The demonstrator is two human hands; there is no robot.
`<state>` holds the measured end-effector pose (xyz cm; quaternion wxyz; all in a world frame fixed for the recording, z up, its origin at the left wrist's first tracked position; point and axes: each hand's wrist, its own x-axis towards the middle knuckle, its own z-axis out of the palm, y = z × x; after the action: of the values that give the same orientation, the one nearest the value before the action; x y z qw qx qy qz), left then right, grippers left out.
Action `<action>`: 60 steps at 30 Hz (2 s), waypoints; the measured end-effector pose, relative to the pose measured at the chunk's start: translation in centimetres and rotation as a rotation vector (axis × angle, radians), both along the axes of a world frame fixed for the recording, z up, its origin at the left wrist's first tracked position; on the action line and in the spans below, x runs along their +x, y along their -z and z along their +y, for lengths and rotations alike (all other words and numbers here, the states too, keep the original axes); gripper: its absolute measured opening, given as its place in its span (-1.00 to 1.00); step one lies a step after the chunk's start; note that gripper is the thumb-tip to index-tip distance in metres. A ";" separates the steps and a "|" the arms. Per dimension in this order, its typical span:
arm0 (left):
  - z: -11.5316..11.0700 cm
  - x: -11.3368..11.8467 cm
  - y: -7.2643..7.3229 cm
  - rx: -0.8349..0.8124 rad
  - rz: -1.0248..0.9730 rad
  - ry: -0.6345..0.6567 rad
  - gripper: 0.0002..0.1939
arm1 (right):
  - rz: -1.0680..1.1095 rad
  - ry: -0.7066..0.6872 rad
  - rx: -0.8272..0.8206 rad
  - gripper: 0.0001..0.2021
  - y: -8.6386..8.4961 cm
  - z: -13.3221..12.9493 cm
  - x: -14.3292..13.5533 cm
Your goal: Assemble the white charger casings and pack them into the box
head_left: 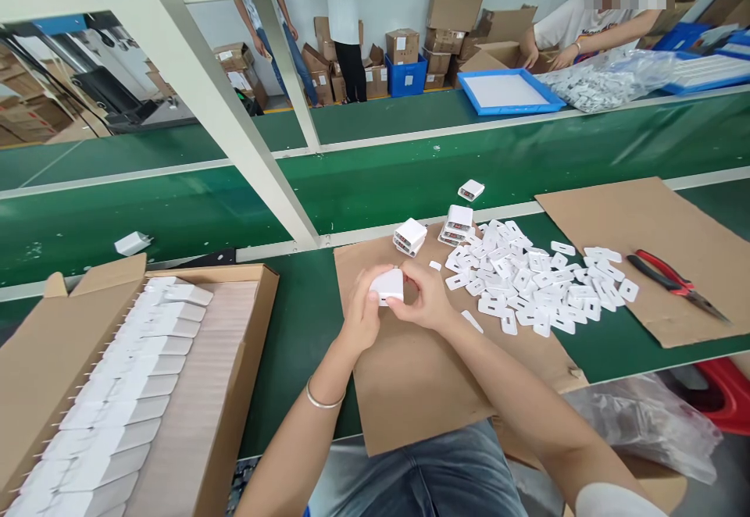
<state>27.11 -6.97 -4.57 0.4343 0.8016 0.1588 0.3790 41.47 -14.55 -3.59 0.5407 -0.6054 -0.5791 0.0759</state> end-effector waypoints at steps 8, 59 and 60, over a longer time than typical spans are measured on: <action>-0.2 0.0 -0.2 0.017 -0.055 -0.062 -0.55 | 0.043 -0.051 0.021 -0.62 0.2 0.1 0.0; -1.4 -1.9 -6.1 -0.551 -0.095 -0.013 -0.50 | -0.021 -0.263 -0.030 -0.53 2.2 -0.4 0.4; -0.3 -3.3 -6.6 -0.464 -0.082 -0.087 -0.44 | -0.029 -0.275 -0.045 -0.50 2.2 -0.5 0.4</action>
<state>23.82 -7.24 2.05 0.5961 0.6569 0.2581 0.3828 41.85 -15.00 -5.81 0.5029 -0.5334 -0.6626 0.1533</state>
